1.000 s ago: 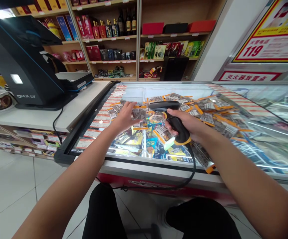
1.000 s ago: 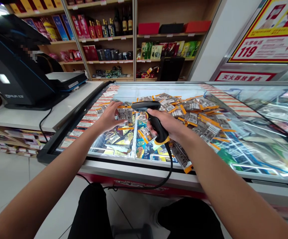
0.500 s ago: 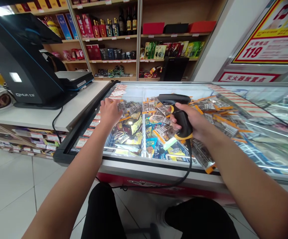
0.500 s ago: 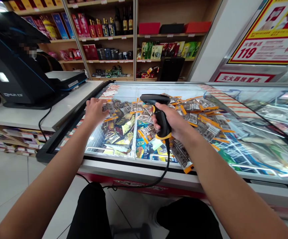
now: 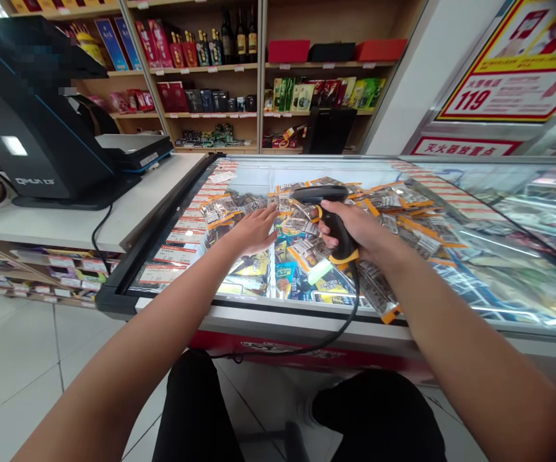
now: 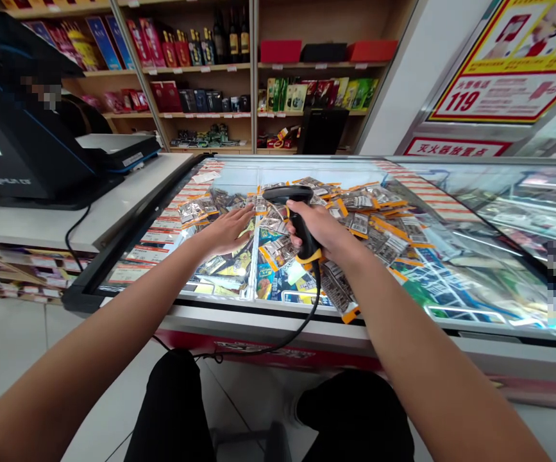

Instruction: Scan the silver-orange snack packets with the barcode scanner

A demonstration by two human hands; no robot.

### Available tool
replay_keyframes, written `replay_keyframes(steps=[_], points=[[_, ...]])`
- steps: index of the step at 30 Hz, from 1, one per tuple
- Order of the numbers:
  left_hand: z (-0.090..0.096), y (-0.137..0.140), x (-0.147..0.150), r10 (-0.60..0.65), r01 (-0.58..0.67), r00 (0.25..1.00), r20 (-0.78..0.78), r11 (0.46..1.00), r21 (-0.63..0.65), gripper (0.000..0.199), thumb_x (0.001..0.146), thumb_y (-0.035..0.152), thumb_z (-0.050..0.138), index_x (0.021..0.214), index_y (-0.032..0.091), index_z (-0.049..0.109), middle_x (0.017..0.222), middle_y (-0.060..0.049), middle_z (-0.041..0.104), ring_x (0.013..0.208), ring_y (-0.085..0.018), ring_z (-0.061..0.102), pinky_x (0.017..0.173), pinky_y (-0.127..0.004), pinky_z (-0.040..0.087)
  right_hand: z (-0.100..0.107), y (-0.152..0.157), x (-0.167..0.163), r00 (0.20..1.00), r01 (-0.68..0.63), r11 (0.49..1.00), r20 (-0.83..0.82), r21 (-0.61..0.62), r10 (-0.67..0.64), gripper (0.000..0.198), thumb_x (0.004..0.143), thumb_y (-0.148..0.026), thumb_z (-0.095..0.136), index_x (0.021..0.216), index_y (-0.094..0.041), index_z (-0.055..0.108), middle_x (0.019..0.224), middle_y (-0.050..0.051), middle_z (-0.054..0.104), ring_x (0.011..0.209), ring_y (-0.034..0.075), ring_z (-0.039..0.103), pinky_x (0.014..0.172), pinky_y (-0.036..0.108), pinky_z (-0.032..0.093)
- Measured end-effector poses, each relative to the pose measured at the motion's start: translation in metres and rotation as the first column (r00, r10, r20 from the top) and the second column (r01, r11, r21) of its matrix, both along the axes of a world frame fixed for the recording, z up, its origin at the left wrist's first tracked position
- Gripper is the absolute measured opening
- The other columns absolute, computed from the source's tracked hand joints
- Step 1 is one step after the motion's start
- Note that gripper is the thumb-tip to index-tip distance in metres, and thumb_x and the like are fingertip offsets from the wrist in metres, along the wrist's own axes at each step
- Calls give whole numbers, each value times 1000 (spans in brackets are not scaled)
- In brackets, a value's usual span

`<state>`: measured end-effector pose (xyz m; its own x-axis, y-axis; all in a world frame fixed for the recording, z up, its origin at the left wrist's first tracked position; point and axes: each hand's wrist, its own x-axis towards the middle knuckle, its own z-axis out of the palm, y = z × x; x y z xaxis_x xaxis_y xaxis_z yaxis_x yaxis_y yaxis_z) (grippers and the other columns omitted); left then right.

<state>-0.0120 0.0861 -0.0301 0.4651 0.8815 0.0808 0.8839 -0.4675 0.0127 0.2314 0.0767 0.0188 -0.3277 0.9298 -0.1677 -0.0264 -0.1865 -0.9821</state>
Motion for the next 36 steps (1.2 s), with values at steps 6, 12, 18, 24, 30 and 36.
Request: replay_keyframes(steps=[6,12,18,24,30,36], points=[[11,-20,-22,49,-45,998,-39,993,110,55,106,36,40,152,8,54,155,-21,55,140,-37,53,117,-51,46,1,-1,11,984,-83,995,164,62,72,27,99,-44,70,91,-20,61,63,0,55,42,11,48,36,22,37],[15,-24,-39,30,-32,999,39,999,41,43,99,22,49,137,14,65,139,-17,62,131,-31,61,110,-45,52,2,-6,15,955,-256,967,157,1,252,35,95,-52,74,89,-22,58,66,1,58,44,11,50,37,23,39],[11,-21,-39,52,-56,992,113,998,36,39,95,19,53,131,20,69,138,-14,63,129,-30,62,109,-43,52,2,-7,11,954,-260,966,153,1,257,39,92,-54,76,82,-22,56,63,2,55,42,12,48,34,23,34],[13,-27,-32,86,-90,992,98,995,41,37,95,19,53,126,18,73,137,-15,63,126,-29,63,108,-42,52,-2,-4,12,961,-240,971,140,-2,238,39,92,-53,77,82,-22,55,64,2,56,43,12,49,35,23,37],[21,-36,-21,324,-321,946,-11,942,99,32,97,23,51,108,11,78,124,-22,68,124,-38,61,98,-48,57,0,0,11,996,-73,997,48,36,71,32,95,-50,73,88,-23,57,66,1,57,44,12,48,37,24,37],[22,-40,-24,448,-451,892,65,866,214,28,94,23,57,103,9,80,121,-26,67,132,-48,52,105,-59,49,11,0,14,994,91,993,-71,79,-85,30,93,-50,73,91,-23,59,65,-1,55,45,12,47,40,26,40]])
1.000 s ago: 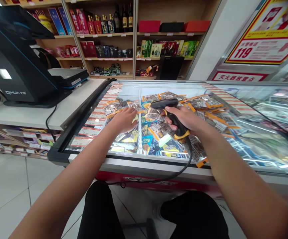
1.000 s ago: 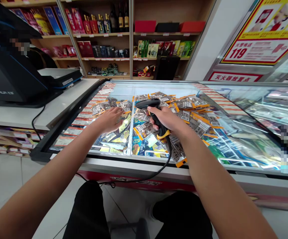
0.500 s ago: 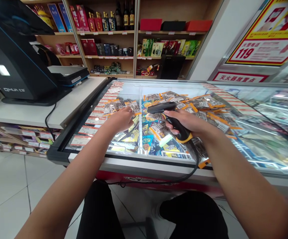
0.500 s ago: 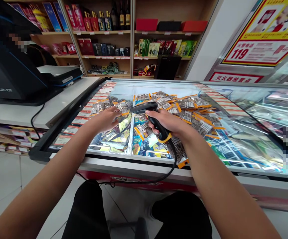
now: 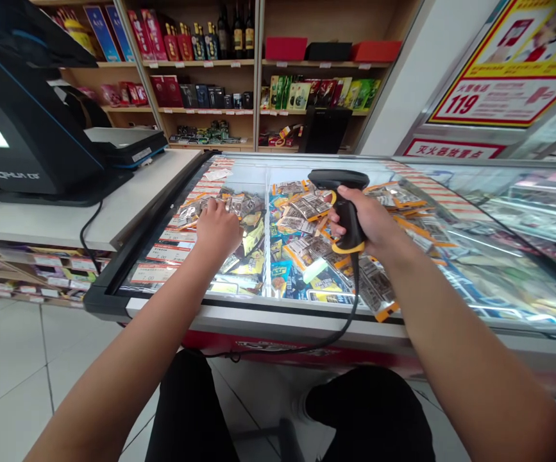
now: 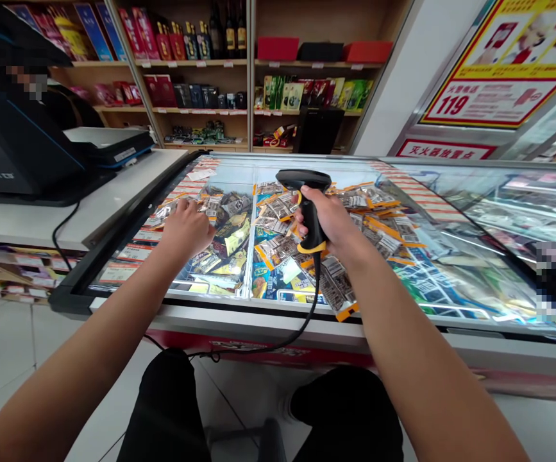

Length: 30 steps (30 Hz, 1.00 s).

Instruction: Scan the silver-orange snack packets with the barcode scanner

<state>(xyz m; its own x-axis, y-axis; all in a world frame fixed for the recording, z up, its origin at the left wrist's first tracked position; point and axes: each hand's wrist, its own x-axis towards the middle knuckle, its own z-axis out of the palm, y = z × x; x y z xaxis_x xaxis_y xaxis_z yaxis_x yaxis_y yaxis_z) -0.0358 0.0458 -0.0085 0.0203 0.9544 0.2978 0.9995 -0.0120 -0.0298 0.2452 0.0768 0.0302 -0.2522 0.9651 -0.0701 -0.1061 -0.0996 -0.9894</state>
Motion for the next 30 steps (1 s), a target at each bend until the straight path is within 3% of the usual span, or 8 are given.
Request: replay_keyframes(steps=[3,6,8,13,19,23,27,30], points=[[-1,-3,10,-204,203,979,13,978,42,34,97,27,58,123,14,75,138,-22,62,138,-45,48,112,-61,43,0,2,3,999,24,999,-29,39,-23,31,92,-52,71,91,-24,58,66,-2,55,45,12,47,40,26,40],[-7,-5,30,-493,504,856,157,863,-39,52,105,44,52,153,25,54,149,-16,57,139,-37,51,115,-57,42,-1,4,5,999,6,999,-32,42,-4,30,92,-52,70,94,-24,58,65,-2,55,45,12,48,40,25,41],[-13,-6,43,-554,587,791,257,806,-69,61,105,56,53,161,31,44,151,-15,54,140,-36,51,116,-57,41,-3,5,5,1000,-15,999,-24,31,16,31,92,-53,71,93,-25,58,65,-2,55,45,12,48,40,26,41],[-22,-4,59,-509,565,788,347,821,-80,64,100,53,66,157,31,49,142,-16,56,135,-36,53,116,-60,40,-4,6,4,999,-43,999,-13,11,44,34,90,-54,73,89,-25,56,65,-1,57,46,13,49,41,27,41],[-15,-3,48,-612,700,683,399,704,-120,34,102,38,60,134,30,69,133,-13,62,131,-34,56,113,-61,41,-5,5,5,999,-40,999,-8,14,40,33,91,-53,74,89,-25,55,66,-1,57,46,12,49,39,26,40],[-13,-1,32,-569,742,605,556,656,-137,45,87,30,73,131,25,64,131,-10,67,122,-29,64,108,-49,50,-6,5,4,999,-43,999,-11,18,43,30,93,-50,73,91,-24,57,67,-1,58,46,11,48,40,25,40],[-9,2,14,-436,704,610,662,682,-199,71,79,32,78,145,21,55,138,-16,67,120,-30,69,97,-42,58,-7,6,4,998,-60,998,-18,4,60,30,92,-51,73,92,-24,59,67,-1,58,46,12,48,40,26,40],[-3,3,6,-388,668,614,688,719,-191,55,86,30,66,140,19,58,138,-16,67,114,-30,71,94,-44,59,-8,6,4,998,-60,998,-15,10,61,30,92,-51,72,92,-24,59,67,-1,56,46,12,47,40,26,40]])
